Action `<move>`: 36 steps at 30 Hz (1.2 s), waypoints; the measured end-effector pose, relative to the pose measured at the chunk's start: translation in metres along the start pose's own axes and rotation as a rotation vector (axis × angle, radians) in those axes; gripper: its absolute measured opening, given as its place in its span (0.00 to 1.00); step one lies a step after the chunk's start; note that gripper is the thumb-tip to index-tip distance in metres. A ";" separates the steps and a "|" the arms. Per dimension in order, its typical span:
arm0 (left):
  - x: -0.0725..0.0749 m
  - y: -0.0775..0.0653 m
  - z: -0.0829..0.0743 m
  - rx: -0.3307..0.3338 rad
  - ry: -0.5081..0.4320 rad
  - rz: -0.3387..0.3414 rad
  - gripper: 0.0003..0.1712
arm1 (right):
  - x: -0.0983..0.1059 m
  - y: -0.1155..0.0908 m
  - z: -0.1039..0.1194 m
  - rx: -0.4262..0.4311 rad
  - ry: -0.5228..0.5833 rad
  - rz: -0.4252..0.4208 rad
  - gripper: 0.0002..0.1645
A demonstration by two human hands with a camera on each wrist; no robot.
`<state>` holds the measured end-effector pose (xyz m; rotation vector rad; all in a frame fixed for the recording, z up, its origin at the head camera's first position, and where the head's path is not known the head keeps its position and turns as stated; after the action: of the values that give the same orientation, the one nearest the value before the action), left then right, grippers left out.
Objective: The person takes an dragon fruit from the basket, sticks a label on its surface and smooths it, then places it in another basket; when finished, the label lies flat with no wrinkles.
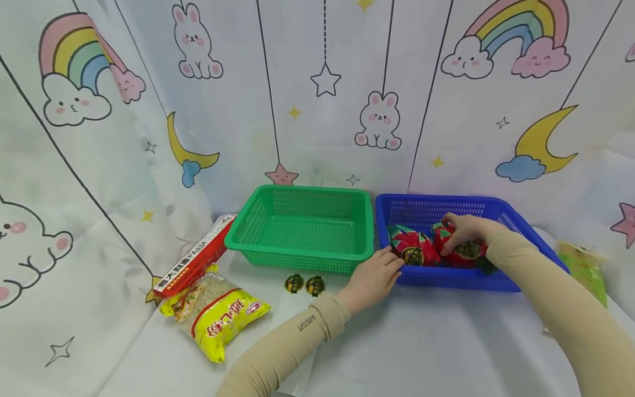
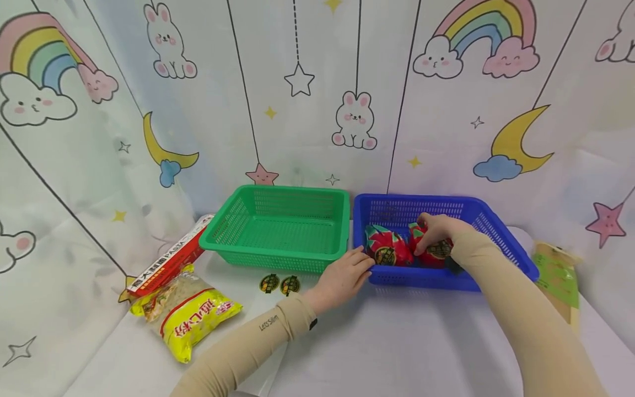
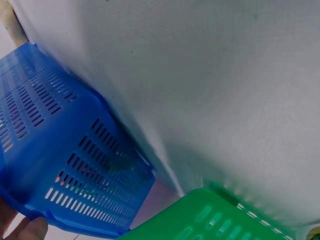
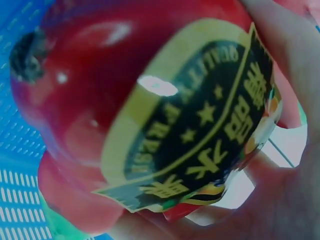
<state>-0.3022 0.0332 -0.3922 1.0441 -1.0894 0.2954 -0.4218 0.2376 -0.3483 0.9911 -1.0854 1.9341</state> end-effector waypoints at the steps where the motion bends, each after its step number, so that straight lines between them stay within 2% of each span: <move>1: 0.000 0.000 0.000 0.001 0.001 0.002 0.15 | 0.000 0.000 0.000 -0.005 0.006 0.010 0.62; 7: 0.000 0.001 0.000 0.000 -0.004 0.015 0.15 | -0.004 -0.003 -0.003 -0.062 0.079 0.058 0.67; 11: 0.000 0.000 0.000 0.006 -0.007 0.017 0.15 | -0.006 -0.005 -0.006 -0.112 0.203 0.071 0.68; 13: 0.000 0.000 0.000 0.010 -0.005 0.016 0.14 | -0.006 -0.005 -0.006 -0.115 0.231 0.072 0.68; 23: -0.002 0.001 0.000 0.013 -0.004 0.016 0.14 | -0.006 -0.007 -0.005 -0.159 0.254 0.073 0.68; 26: -0.003 0.001 -0.001 0.015 -0.002 0.017 0.14 | -0.006 -0.007 -0.005 -0.165 0.223 0.078 0.69; 32: -0.002 0.001 -0.002 0.004 0.005 0.006 0.14 | -0.005 -0.005 -0.006 -0.132 -0.011 0.089 0.68; 36: -0.001 0.001 -0.002 0.002 0.010 0.000 0.14 | -0.005 -0.004 -0.005 -0.114 -0.079 0.100 0.68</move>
<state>-0.3024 0.0354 -0.3930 1.0433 -1.0805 0.3018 -0.4174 0.2426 -0.3525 0.9741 -1.2975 1.9018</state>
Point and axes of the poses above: each hand's wrist, its own y-axis towards the middle knuckle, its own x-axis out of the back of the hand, z = x × y, the point moved 5 cm from there along y, towards the middle knuckle, and after that the axes turned 7 degrees about x, right-handed, at the moved point
